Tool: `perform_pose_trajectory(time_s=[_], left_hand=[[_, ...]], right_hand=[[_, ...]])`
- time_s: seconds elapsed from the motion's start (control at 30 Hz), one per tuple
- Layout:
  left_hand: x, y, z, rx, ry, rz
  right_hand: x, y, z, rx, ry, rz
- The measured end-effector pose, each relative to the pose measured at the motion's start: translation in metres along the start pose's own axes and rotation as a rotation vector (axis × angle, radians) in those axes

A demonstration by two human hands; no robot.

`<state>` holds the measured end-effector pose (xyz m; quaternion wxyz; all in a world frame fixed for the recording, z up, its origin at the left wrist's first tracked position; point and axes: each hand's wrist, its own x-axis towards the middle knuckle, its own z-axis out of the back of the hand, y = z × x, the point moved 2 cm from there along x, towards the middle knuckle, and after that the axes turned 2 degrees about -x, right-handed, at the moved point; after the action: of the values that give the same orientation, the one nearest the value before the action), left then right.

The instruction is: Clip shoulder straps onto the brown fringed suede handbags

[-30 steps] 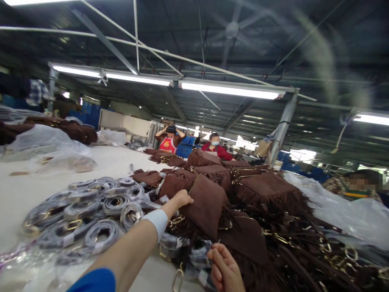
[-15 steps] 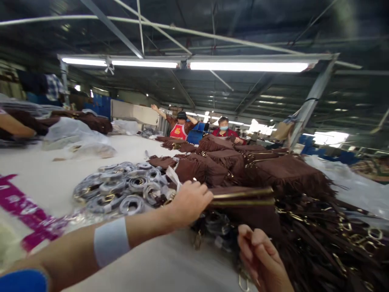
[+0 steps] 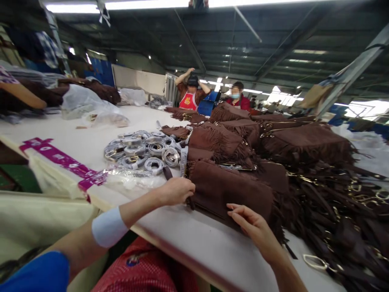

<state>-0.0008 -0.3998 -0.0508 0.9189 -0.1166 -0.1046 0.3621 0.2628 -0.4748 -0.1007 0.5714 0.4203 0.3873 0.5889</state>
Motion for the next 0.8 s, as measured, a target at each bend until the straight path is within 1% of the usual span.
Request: perform_pose_trajectory(time_s=[0.03,0.07,0.13,0.17,0.2,0.23,0.3,0.33,0.37,0.4,0.47,0.57,0.63,0.7,0.77,0.8], left_hand=[[-0.004,0.003,0.009,-0.064,0.031,0.007],[-0.009,0.006,0.015,-0.153,0.091,-0.008],[-0.018,0.009,0.019,-0.371,0.255,-0.085],[-0.021,0.009,0.017,-0.45,0.294,-0.117],[-0.023,0.01,0.014,-0.476,0.276,-0.136],[-0.024,0.01,0.008,-0.444,0.203,-0.137],[-0.024,0.009,-0.006,-0.265,0.001,-0.115],[-0.022,0.007,-0.014,-0.169,-0.072,-0.097],[-0.02,0.005,-0.022,-0.09,-0.11,-0.076],[-0.018,0.003,-0.029,-0.032,-0.125,-0.05],[-0.015,-0.001,-0.039,0.047,-0.134,0.013],[-0.014,-0.003,-0.044,0.127,-0.118,0.129],[-0.018,-0.001,-0.044,0.11,-0.083,0.211],[-0.025,0.001,-0.044,0.013,-0.058,0.251],[-0.033,-0.001,-0.041,-0.13,-0.062,0.218],[-0.037,-0.004,-0.038,-0.2,-0.076,0.187]], right_hand=[[0.001,-0.001,0.0,-0.058,0.009,0.031],[0.002,-0.003,-0.002,-0.11,0.01,0.064],[0.002,-0.005,-0.008,-0.193,-0.016,0.121],[0.001,-0.004,-0.014,-0.223,-0.035,0.151],[-0.001,-0.001,-0.021,-0.249,-0.041,0.186],[-0.004,0.004,-0.03,-0.275,-0.024,0.228],[-0.011,0.015,-0.051,-0.329,0.082,0.324],[-0.015,0.021,-0.061,-0.354,0.137,0.367],[-0.017,0.025,-0.07,-0.373,0.172,0.4],[-0.019,0.028,-0.077,-0.385,0.181,0.422],[-0.02,0.03,-0.083,-0.389,0.138,0.429],[-0.018,0.028,-0.083,-0.363,0.079,0.372],[-0.018,0.026,-0.083,-0.259,0.1,0.256],[-0.019,0.025,-0.088,-0.043,0.17,0.088],[-0.02,0.026,-0.098,0.229,0.247,-0.071],[-0.02,0.027,-0.104,0.364,0.265,-0.127]])
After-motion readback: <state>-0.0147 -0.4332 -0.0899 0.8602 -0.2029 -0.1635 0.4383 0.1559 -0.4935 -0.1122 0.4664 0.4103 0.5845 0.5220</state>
